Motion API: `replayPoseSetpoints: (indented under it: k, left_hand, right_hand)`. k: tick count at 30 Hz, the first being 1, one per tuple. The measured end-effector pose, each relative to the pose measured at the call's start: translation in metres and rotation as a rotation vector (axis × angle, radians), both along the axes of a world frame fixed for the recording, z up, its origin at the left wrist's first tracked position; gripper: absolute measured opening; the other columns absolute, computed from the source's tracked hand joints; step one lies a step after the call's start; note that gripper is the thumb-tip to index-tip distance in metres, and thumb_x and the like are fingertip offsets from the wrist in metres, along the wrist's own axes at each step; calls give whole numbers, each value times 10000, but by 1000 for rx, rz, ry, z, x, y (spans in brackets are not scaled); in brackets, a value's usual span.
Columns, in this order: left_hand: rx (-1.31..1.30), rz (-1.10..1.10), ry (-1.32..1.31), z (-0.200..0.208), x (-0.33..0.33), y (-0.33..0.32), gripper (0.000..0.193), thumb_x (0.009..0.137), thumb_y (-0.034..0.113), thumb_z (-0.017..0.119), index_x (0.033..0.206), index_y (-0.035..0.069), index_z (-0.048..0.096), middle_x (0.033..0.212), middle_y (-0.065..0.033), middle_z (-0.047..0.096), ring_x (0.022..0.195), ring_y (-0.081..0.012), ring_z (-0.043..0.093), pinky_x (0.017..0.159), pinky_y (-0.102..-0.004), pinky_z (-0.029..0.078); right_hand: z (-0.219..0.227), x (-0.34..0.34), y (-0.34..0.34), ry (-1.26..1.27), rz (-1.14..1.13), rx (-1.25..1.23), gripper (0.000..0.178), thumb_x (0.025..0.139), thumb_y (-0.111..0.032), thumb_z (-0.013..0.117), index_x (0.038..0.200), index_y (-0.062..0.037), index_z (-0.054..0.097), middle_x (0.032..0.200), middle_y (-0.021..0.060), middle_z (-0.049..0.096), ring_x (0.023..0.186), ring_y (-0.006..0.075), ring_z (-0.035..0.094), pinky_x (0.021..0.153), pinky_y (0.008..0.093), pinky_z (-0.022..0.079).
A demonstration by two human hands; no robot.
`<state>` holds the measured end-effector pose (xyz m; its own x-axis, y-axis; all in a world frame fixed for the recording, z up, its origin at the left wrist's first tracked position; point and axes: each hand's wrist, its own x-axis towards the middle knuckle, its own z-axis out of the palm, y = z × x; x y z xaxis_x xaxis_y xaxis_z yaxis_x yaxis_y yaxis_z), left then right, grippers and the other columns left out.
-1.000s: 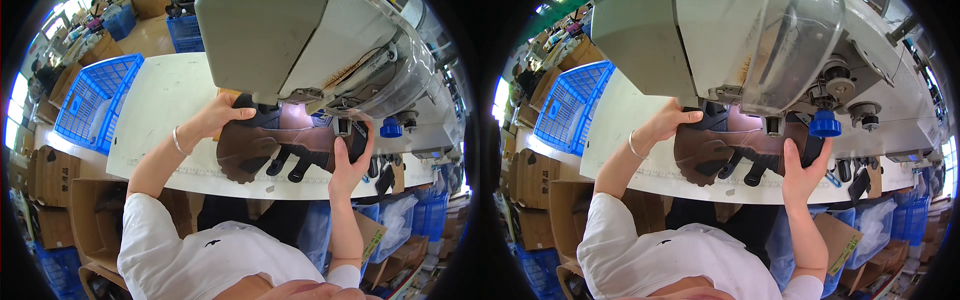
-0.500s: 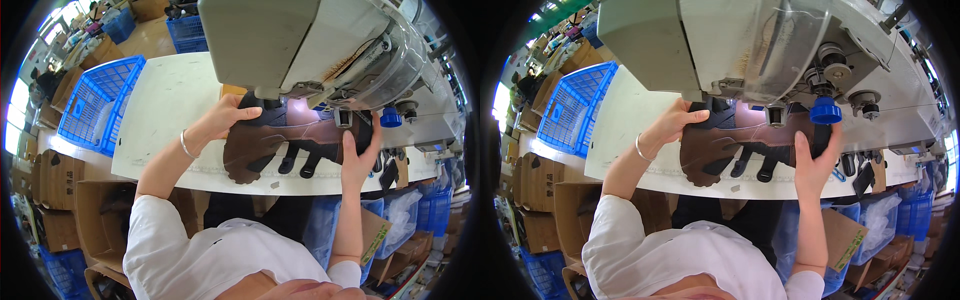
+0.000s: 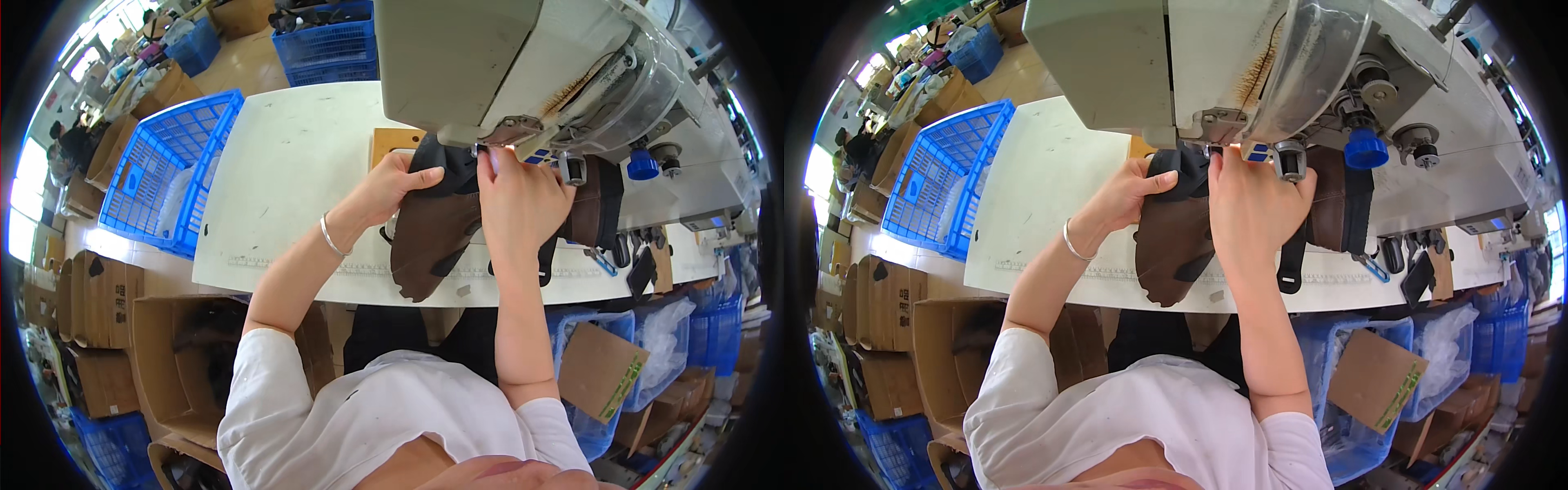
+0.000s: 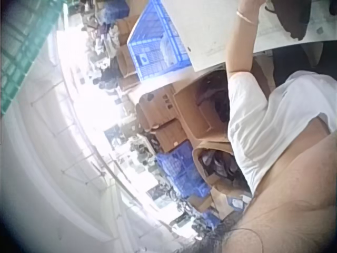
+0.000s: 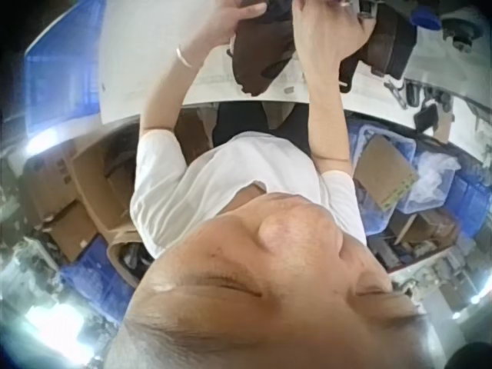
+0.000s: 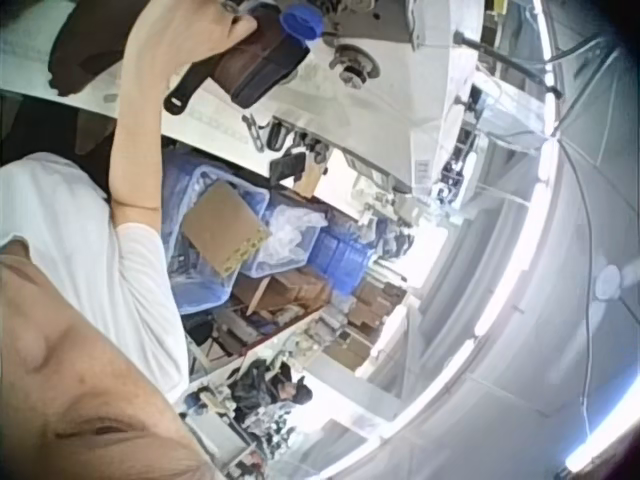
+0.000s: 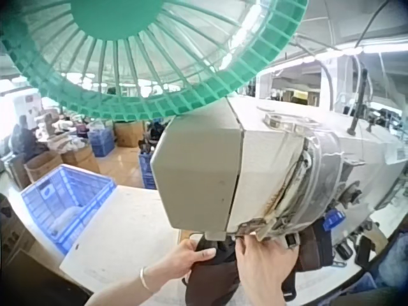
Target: The person sews a shoe upper with a sewing machine, retrieves another shoe upper from a cardboard box, and sews it using the sewing machine.
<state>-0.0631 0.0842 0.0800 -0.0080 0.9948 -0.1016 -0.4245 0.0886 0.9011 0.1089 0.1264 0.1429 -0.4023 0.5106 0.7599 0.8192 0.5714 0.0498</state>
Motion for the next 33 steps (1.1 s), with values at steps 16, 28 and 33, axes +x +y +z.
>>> replayPoseSetpoints:
  k: [16, 28, 33]
  left_hand:
    - [-45, -158, -104, 5, -15, -3, 270, 914, 225, 569, 1038, -12, 607, 984, -94, 651, 893, -142, 642, 769, -261, 532]
    - [-77, -87, -11, 6, -11, -5, 293, 835, 152, 666, 1047, -43, 609, 993, -119, 657, 875, -175, 644, 830, -321, 520]
    - [-35, -50, 157, 2, -24, 0, 271, 820, 118, 684, 1026, -45, 619, 954, -98, 665, 818, -134, 634, 747, -263, 524]
  right_hand:
    - [22, 134, 8, 439, 314, -306, 251, 777, -107, 665, 1014, -43, 614, 1002, 106, 604, 882, 263, 579, 833, 351, 435]
    - [29, 108, 25, 413, 587, -667, 431, 780, -30, 616, 1189, -32, 482, 1119, 60, 542, 947, 147, 532, 863, 273, 418]
    - [20, 99, 7, 441, 589, -568, 402, 772, 1, 610, 1154, -34, 490, 1080, 54, 537, 874, 115, 524, 789, 246, 432]
